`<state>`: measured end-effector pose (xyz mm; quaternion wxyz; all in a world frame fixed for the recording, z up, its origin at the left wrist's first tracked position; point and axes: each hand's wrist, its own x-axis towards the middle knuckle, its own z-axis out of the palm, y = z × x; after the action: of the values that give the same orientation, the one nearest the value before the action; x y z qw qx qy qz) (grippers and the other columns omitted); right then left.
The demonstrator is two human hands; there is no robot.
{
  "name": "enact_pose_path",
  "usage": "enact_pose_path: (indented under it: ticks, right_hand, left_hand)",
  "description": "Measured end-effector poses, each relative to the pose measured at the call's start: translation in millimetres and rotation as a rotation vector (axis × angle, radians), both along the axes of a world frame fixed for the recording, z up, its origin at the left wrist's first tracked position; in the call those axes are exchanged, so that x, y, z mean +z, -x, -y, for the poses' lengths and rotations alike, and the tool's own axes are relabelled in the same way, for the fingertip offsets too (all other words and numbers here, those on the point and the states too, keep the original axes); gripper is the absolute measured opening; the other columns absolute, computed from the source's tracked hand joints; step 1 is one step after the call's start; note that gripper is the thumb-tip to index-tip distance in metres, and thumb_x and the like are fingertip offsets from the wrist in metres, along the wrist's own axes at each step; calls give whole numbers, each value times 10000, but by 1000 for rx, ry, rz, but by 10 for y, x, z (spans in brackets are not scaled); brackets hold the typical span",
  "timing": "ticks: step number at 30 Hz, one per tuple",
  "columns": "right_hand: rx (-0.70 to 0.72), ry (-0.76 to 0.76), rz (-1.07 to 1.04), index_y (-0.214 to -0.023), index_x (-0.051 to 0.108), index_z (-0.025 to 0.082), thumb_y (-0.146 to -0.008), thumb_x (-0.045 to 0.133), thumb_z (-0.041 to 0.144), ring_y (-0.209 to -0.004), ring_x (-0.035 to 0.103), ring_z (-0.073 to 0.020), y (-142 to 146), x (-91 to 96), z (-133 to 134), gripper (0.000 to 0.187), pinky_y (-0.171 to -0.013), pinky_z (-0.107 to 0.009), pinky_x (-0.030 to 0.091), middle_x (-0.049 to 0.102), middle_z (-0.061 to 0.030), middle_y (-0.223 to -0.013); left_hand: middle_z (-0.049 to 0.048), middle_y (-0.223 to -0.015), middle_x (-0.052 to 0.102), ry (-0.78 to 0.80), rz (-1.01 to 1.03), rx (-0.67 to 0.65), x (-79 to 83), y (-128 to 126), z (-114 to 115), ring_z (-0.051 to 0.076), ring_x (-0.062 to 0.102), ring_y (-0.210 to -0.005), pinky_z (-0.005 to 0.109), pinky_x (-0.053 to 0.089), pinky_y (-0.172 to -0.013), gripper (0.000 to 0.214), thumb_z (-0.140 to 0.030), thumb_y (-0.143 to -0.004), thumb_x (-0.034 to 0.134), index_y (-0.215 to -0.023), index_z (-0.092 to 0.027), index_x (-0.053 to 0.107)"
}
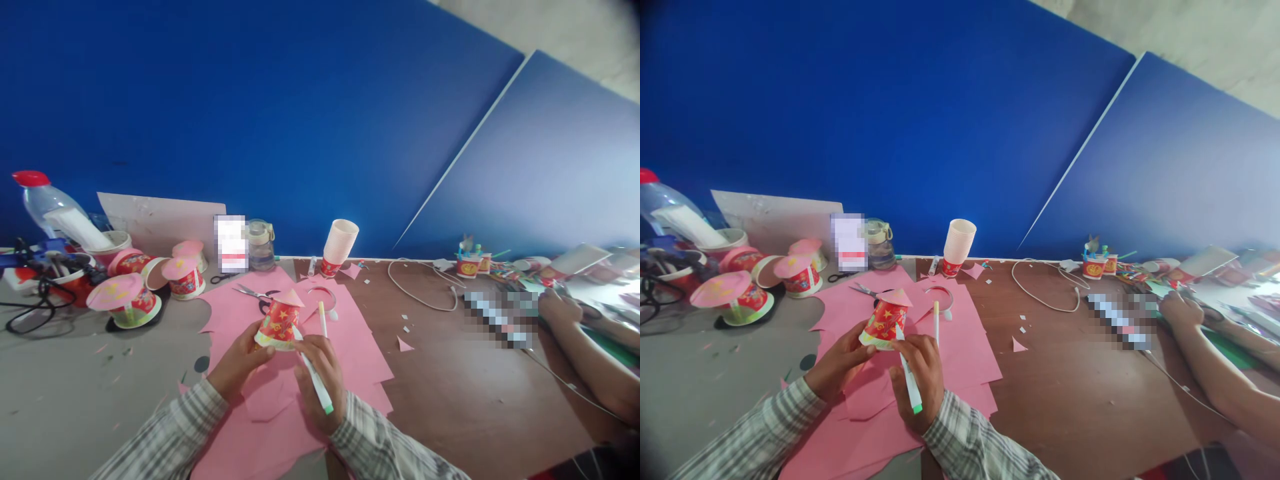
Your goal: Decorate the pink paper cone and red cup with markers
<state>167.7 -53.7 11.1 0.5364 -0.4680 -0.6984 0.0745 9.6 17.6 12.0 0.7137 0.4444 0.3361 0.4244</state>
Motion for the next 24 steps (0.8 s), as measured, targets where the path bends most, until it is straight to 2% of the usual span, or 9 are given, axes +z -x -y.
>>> enact_pose_path:
  ticks: [11, 17, 20, 22, 24]
  right_hand:
    - [58, 32, 34, -1132, 567, 269, -853, 502, 283, -859, 599, -233, 48, 6, 101, 288, -708, -431, 571, 618, -59, -962]
    - [-52, -10, -106, -1168, 549, 247, -860, 480, 303, -901, 613, -246, -37, 9, 23, 321, -729, -436, 579, 627, -69, -959]
    - [-95, 21, -227, -1220, 498, 250, -880, 447, 312, -732, 638, -195, -65, -71, -36, 349, -643, -390, 592, 650, -33, -865]
    - [-110, 52, -278, -1224, 486, 243, -886, 440, 284, -575, 606, -144, -76, -122, -70, 343, -548, -329, 582, 648, 1, -768]
    - [-122, 30, -281, -1193, 508, 237, -879, 453, 256, -526, 582, -123, -84, -154, -92, 319, -494, -290, 564, 642, 10, -742]
  left_hand:
    - [41, -867, 692, 3, 12, -28, 15, 10, -10, 284, 577, -868, 415, 433, -758, 564, -337, -478, 775, -993, -225, 576]
    - [30, -869, 702, 6, -13, -7, 19, 5, -10, 284, 563, -900, 396, 421, -770, 591, -353, -456, 784, -998, -238, 579]
    - [40, -915, 703, 28, -30, 7, 25, 2, -4, 276, 567, -883, 365, 421, -734, 619, -363, -433, 790, -999, -230, 581]
    - [44, -931, 703, 46, -35, 19, 37, -1, 3, 272, 569, -873, 351, 419, -717, 630, -358, -416, 796, -994, -225, 584]
    - [41, -925, 704, 59, -34, 27, 50, -3, 11, 273, 572, -874, 349, 421, -711, 623, -347, -413, 797, -987, -228, 584]
